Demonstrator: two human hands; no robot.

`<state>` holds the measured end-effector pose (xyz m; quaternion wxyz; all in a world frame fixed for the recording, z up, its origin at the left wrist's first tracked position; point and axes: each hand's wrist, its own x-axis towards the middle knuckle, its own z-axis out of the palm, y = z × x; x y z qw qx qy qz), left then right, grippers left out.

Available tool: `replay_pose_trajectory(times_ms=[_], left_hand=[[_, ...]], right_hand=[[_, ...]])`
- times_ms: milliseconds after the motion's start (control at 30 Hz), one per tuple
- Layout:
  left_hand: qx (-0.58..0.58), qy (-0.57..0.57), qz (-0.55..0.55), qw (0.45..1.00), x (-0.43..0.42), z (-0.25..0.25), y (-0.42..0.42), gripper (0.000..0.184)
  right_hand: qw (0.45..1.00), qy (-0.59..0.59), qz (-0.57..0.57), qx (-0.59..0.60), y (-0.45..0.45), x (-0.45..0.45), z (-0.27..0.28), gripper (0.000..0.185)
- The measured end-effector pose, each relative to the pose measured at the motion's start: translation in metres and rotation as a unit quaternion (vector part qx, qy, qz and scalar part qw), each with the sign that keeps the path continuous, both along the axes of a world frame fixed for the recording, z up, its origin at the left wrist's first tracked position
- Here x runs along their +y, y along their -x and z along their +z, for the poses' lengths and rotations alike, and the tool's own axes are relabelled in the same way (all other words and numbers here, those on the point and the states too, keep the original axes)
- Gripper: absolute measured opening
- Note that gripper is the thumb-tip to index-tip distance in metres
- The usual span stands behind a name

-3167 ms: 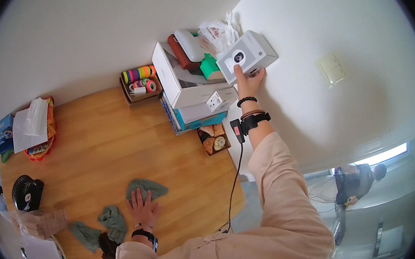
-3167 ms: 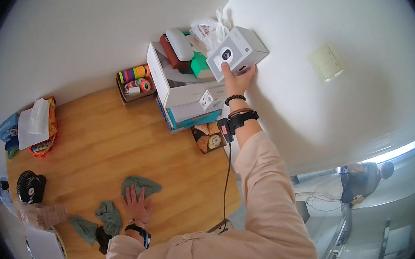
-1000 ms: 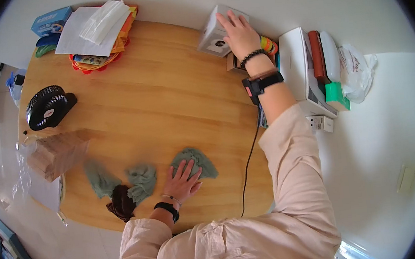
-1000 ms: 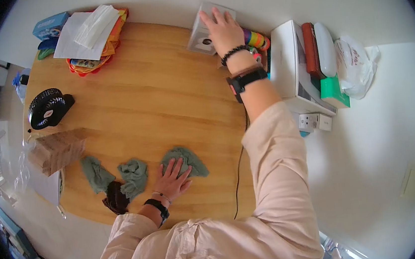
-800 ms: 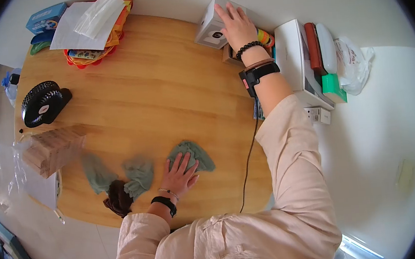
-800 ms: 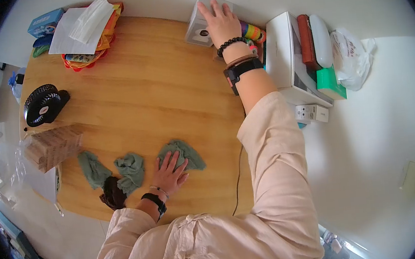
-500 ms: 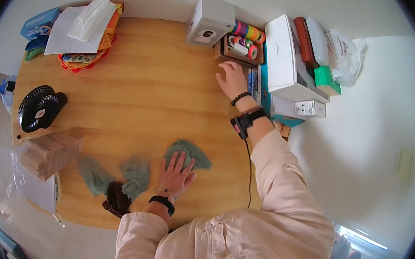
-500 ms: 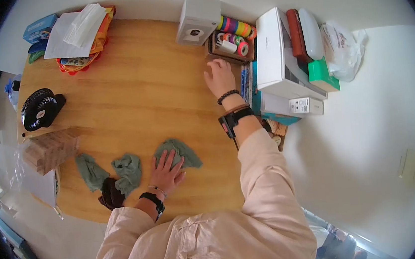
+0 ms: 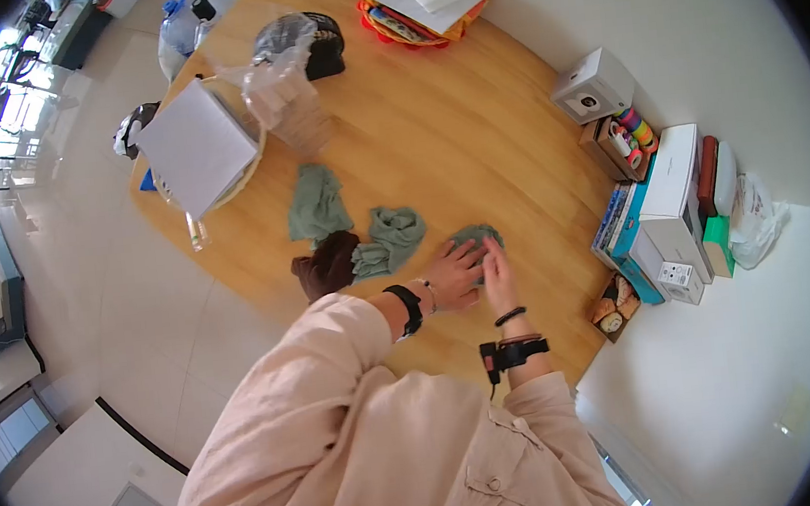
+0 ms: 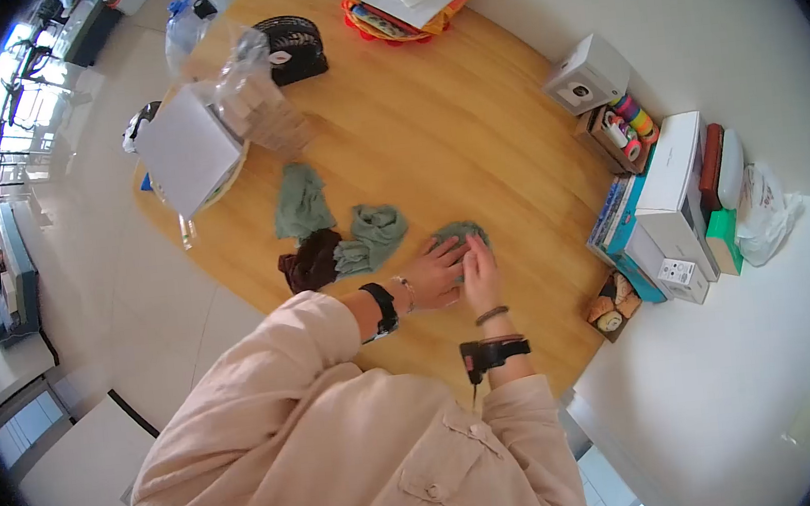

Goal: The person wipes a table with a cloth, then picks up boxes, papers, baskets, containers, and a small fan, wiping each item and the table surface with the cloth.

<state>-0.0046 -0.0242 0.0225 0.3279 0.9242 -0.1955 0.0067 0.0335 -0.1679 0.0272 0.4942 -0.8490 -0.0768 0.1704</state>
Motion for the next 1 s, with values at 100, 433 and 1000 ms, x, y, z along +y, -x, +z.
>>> replay_pose_trajectory(times_ms=[100, 433, 1000], left_hand=[[0.012, 0.120, 0.039, 0.992, 0.035, 0.029, 0.009, 0.034], [-0.187, 0.115, 0.544, 0.810, 0.222, 0.166, -0.060, 0.106], [-0.034, 0.500, 0.278, 0.820, 0.163, 0.200, -0.012, 0.013]], right_hand=[[0.999, -0.049, -0.007, -0.006, 0.030, 0.011, -0.031, 0.034], [0.968, 0.238, 0.009, -0.082, 0.028, 0.020, -0.001, 0.045], [0.930, -0.342, -0.105, -0.088, 0.042, 0.107, 0.179, 0.038]])
